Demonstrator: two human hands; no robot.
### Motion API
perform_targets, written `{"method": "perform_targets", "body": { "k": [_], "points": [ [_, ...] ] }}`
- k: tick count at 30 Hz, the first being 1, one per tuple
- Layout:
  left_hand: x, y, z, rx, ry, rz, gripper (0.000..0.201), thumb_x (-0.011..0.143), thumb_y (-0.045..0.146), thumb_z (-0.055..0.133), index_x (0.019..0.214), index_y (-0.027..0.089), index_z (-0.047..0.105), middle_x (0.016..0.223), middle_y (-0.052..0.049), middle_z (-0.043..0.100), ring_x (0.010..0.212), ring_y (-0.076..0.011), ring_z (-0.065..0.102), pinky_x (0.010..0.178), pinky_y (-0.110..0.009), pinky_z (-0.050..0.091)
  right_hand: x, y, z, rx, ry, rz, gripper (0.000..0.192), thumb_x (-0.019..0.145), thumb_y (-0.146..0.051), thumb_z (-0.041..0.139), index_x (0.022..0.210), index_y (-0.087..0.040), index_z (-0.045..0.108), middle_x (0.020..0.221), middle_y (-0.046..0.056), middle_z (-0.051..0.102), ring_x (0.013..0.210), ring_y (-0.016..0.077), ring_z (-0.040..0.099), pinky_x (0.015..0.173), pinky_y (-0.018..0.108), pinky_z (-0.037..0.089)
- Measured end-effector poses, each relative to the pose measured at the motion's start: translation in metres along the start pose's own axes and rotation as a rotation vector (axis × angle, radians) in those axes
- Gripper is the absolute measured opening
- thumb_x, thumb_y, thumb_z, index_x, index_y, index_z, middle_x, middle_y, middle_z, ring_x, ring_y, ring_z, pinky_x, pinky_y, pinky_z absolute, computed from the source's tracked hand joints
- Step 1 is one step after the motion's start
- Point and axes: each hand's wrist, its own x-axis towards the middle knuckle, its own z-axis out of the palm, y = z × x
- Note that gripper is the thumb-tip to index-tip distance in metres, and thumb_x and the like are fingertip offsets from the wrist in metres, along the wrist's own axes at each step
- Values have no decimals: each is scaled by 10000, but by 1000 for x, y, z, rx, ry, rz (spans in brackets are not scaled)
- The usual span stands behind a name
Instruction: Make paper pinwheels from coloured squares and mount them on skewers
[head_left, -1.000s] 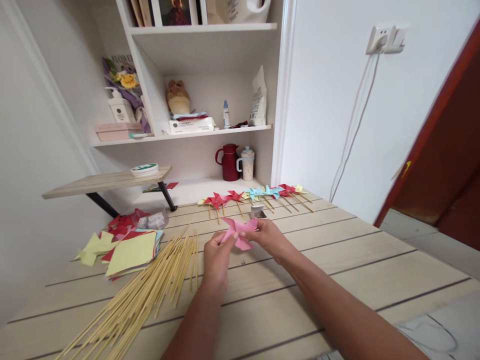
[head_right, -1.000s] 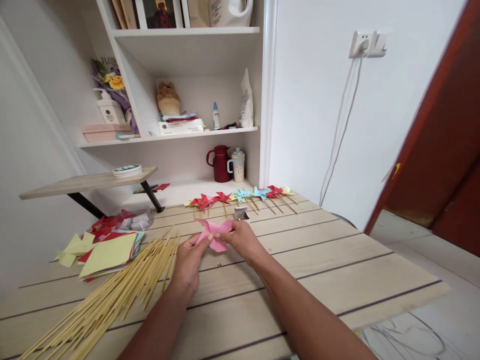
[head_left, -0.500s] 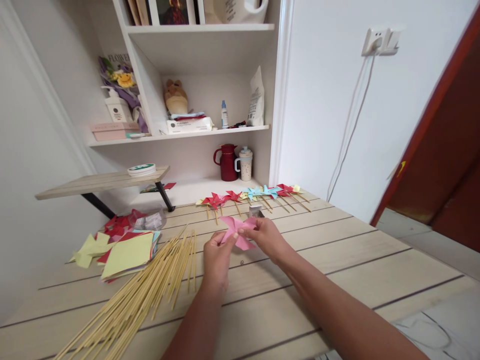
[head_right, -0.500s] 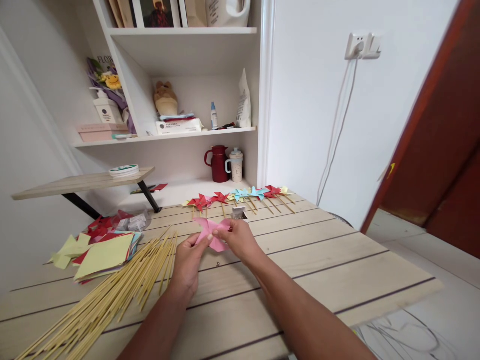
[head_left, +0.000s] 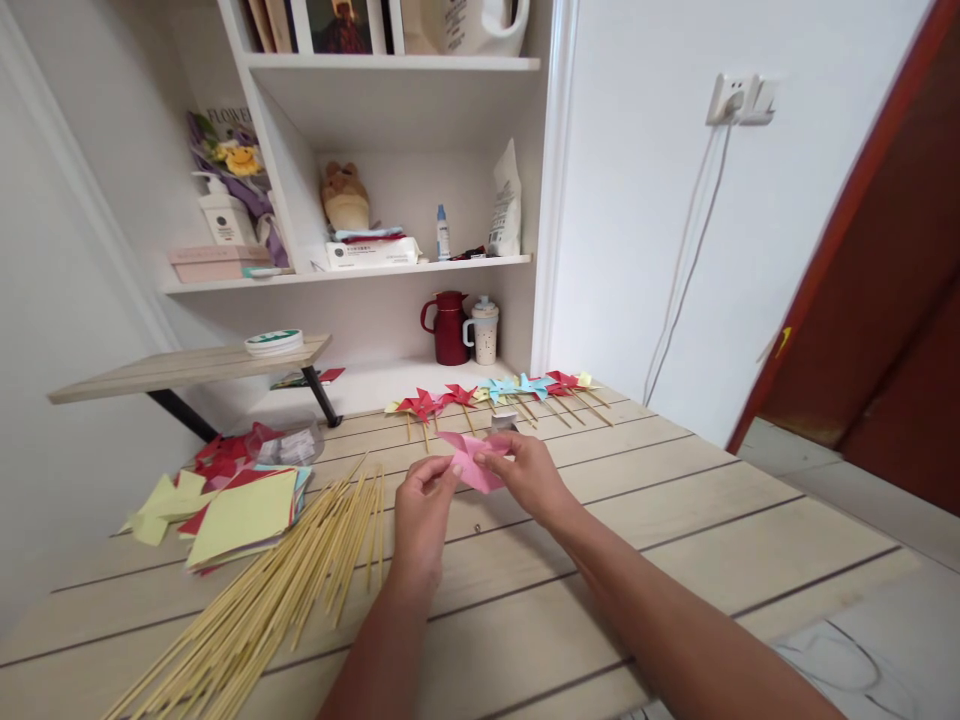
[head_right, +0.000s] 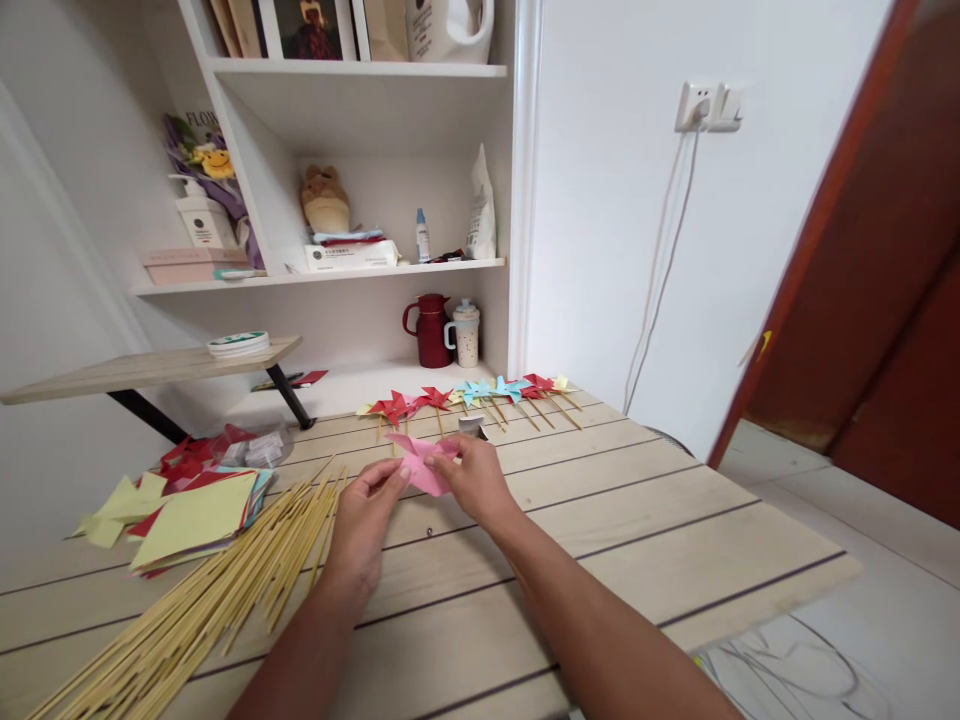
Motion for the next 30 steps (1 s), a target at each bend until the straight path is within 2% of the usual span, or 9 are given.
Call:
{"method": "perform_targets", "body": {
  "k": [6, 16, 25, 30],
  "points": [
    [1, -5, -5, 3, 7, -32, 263, 612, 329, 825, 793, 148, 765, 882, -98, 724, 866, -225, 653, 810, -322, 473, -1, -2, 1, -57, -11, -110, 166, 798, -322, 642, 702, -190, 676, 833, 66, 712, 839, 235, 632, 790, 331, 453],
    [-2, -3, -4, 14, -18, -44, 299, 570, 341, 854, 797, 160, 782, 748, -63, 717, 703, -184, 628, 689, -284, 449, -3, -7, 1, -77, -17, -175, 137, 808, -261, 639, 687, -200, 662, 797, 54, 704, 845, 229, 618, 792, 330, 448],
    [-2, -2, -5, 68, -32, -26, 233, 618, 352, 812, 748, 162, 778, 811, -64, 712, 773, -200, 625, 729, -290, 439, -4, -5, 6, -93, -26, -254, 145, 823, -269, 652, 702, -196, 682, 779, 54, 717, 818, 219, 615, 763, 328, 456],
    [-2, 0, -4, 70, -18, -18, 199, 636, 330, 794, 741, 161, 780, 897, -74, 709, 834, -206, 618, 756, -288, 434, -5, -6, 7, -78, -30, -205, 173, 805, -256, 665, 643, -194, 661, 757, 45, 698, 806, 215, 611, 762, 319, 438]
  ]
}}
